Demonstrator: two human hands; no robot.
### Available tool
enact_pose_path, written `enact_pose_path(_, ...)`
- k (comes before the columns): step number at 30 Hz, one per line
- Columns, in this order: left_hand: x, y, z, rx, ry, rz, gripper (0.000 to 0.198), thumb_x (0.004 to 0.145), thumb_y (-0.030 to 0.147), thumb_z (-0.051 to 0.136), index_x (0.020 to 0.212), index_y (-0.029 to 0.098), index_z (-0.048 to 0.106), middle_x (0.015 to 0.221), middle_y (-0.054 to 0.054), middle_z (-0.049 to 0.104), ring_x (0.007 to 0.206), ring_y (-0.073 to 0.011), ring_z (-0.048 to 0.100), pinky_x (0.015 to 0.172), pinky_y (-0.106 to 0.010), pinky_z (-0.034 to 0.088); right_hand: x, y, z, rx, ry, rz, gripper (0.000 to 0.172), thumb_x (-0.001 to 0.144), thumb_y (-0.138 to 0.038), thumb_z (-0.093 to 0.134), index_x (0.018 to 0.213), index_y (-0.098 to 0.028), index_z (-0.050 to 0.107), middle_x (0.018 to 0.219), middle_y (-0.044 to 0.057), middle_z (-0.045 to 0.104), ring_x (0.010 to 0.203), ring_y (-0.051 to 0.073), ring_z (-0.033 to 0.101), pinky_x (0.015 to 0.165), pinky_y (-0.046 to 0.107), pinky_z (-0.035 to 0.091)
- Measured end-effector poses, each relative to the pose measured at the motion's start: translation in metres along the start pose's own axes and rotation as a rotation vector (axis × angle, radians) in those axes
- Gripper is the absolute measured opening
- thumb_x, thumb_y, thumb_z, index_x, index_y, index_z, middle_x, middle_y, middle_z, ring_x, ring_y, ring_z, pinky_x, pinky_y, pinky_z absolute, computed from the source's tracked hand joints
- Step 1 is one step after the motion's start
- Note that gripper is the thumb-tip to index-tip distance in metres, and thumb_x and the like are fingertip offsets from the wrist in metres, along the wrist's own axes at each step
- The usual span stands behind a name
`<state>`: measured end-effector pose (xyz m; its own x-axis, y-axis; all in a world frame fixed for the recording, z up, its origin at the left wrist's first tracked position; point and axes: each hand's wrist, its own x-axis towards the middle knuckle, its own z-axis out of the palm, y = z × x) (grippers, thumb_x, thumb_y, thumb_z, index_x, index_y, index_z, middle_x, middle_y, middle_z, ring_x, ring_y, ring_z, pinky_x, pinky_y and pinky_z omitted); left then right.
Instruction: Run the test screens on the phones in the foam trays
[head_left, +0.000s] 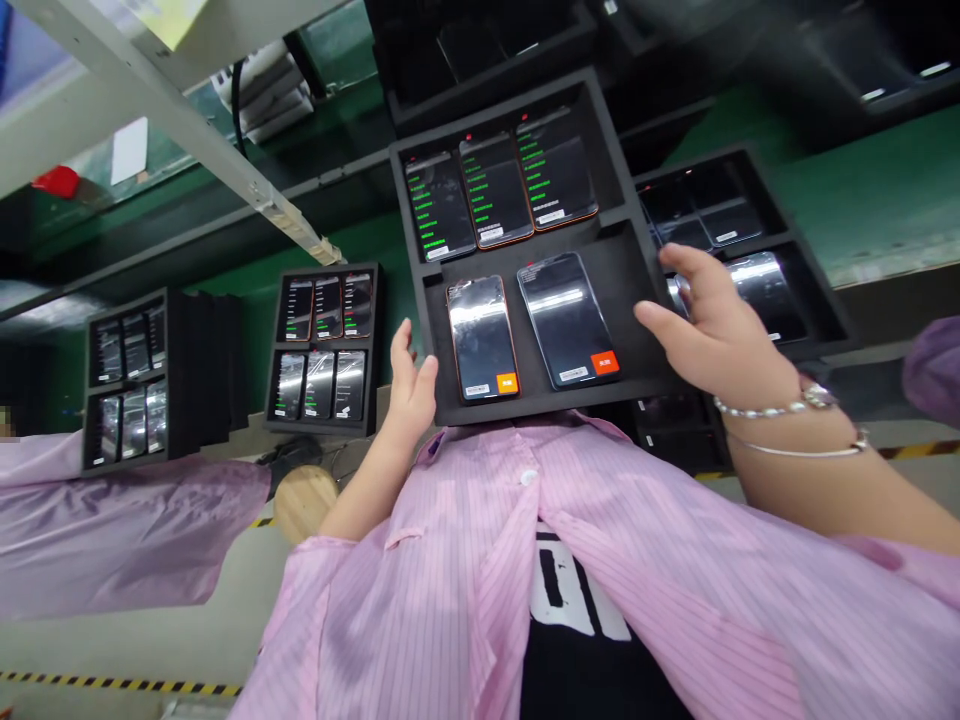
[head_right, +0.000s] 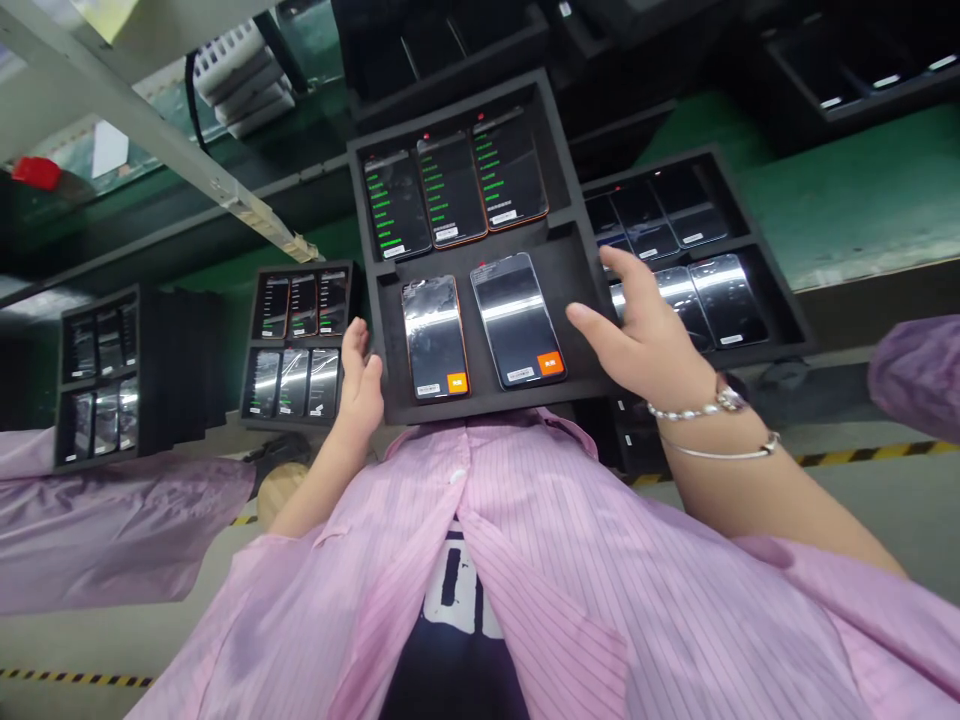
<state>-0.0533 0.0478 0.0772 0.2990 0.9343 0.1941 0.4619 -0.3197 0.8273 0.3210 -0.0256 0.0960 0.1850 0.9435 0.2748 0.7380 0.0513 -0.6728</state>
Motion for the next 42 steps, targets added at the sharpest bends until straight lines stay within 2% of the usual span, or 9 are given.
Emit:
enact_pose_path(3, 0.045, 0.025, -0.004, 0.235, -0.053, 0.232, 0.070, 0.103, 0.073, 0.040, 0.159, 0.031, 0.040, 0.173, -0.013, 0.032, 0.164, -0.0332, 0.024, 0.134, -0.056, 0.022, 0.050, -0.021, -0.001, -0.081, -0.089, -0.190, 0.062, 0.098, -0.047, 0.060, 0.152, -0.020, 0.049, 0.155, 0.017, 0.056, 0.155, 0.035, 0.041, 0.128, 0.061, 0.035)
enact_pose_path(6, 0.102, 0.045, 0.000, 0.425, -0.129, 0.331, 0.066, 0.100, 0.077, 0.043, 0.143, 0.029, 0.059, 0.171, -0.011, 0.037, 0.165, -0.0377, 0.018, 0.134, -0.060, 0.017, 0.101, -0.031, 0.012, -0.120, -0.182, -0.244, 0.045, 0.099, -0.036, 0.054, 0.141, -0.021, 0.056, 0.146, 0.016, 0.063, 0.152, 0.037, 0.046, 0.129, 0.069, 0.026)
enact_pose_path(9, 0.149, 0.046, 0.010, 0.512, -0.170, 0.339, 0.064, 0.099, 0.078, 0.045, 0.130, 0.027, 0.068, 0.169, -0.011, 0.042, 0.164, -0.0393, 0.020, 0.133, -0.060, 0.018, 0.131, -0.027, 0.031, -0.152, -0.176, -0.240, 0.036, 0.097, -0.029, 0.054, 0.132, -0.024, 0.059, 0.138, 0.015, 0.068, 0.147, 0.038, 0.051, 0.129, 0.073, 0.024)
enact_pose_path(12, 0.173, 0.035, 0.020, 0.558, -0.199, 0.314, 0.066, 0.097, 0.079, 0.047, 0.131, 0.027, 0.070, 0.168, -0.012, 0.044, 0.164, -0.0402, 0.021, 0.132, -0.061, 0.020, 0.137, -0.021, 0.043, -0.149, -0.111, -0.246, 0.035, 0.096, -0.027, 0.053, 0.130, -0.024, 0.059, 0.139, 0.015, 0.067, 0.146, 0.037, 0.052, 0.127, 0.071, 0.030)
enact_pose_path(19, 0.168, 0.024, 0.019, 0.530, -0.146, 0.278, 0.081, 0.091, 0.084, 0.054, 0.151, 0.029, 0.054, 0.167, -0.014, 0.044, 0.162, -0.0401, 0.025, 0.131, -0.060, 0.024, 0.131, -0.021, 0.044, -0.124, -0.043, -0.263, 0.032, 0.095, -0.027, 0.049, 0.124, -0.018, 0.061, 0.124, 0.016, 0.072, 0.124, 0.035, 0.067, 0.121, 0.065, 0.042)
enact_pose_path(24, 0.156, 0.018, 0.011, 0.420, 0.061, 0.286, 0.086, 0.092, 0.085, 0.050, 0.154, 0.025, 0.041, 0.162, -0.017, 0.045, 0.155, -0.0342, 0.038, 0.129, -0.053, 0.029, 0.129, -0.018, 0.045, -0.132, -0.068, -0.277, 0.033, 0.096, -0.024, 0.051, 0.126, -0.019, 0.064, 0.124, 0.019, 0.071, 0.134, 0.039, 0.062, 0.121, 0.066, 0.043)
enact_pose_path(27, 0.148, 0.018, 0.012, 0.461, 0.108, 0.235, 0.082, 0.091, 0.083, 0.055, 0.149, 0.026, 0.046, 0.161, -0.017, 0.045, 0.155, -0.0359, 0.036, 0.129, -0.056, 0.028, 0.127, -0.015, 0.045, -0.161, -0.075, -0.287, 0.036, 0.097, -0.026, 0.050, 0.127, -0.012, 0.065, 0.125, 0.024, 0.070, 0.134, 0.041, 0.062, 0.119, 0.066, 0.044)
enact_pose_path(34, 0.144, 0.036, 0.011, 0.635, -0.038, 0.224, 0.071, 0.090, 0.079, 0.062, 0.136, 0.024, 0.064, 0.159, -0.016, 0.051, 0.153, -0.0390, 0.037, 0.131, -0.060, 0.019, 0.128, -0.026, 0.043, -0.245, -0.069, -0.367, 0.041, 0.102, -0.036, 0.049, 0.134, -0.016, 0.064, 0.138, 0.019, 0.066, 0.139, 0.041, 0.056, 0.124, 0.069, 0.035)
enact_pose_path(42, 0.162, 0.058, 0.017, 0.696, -0.259, 0.264, 0.073, 0.089, 0.080, 0.062, 0.142, 0.030, 0.065, 0.164, -0.014, 0.046, 0.155, -0.0412, 0.035, 0.131, -0.066, 0.014, 0.143, -0.036, 0.047, -0.292, -0.023, -0.337, 0.034, 0.097, -0.028, 0.050, 0.126, -0.022, 0.066, 0.117, 0.012, 0.073, 0.123, 0.036, 0.064, 0.124, 0.071, 0.032)
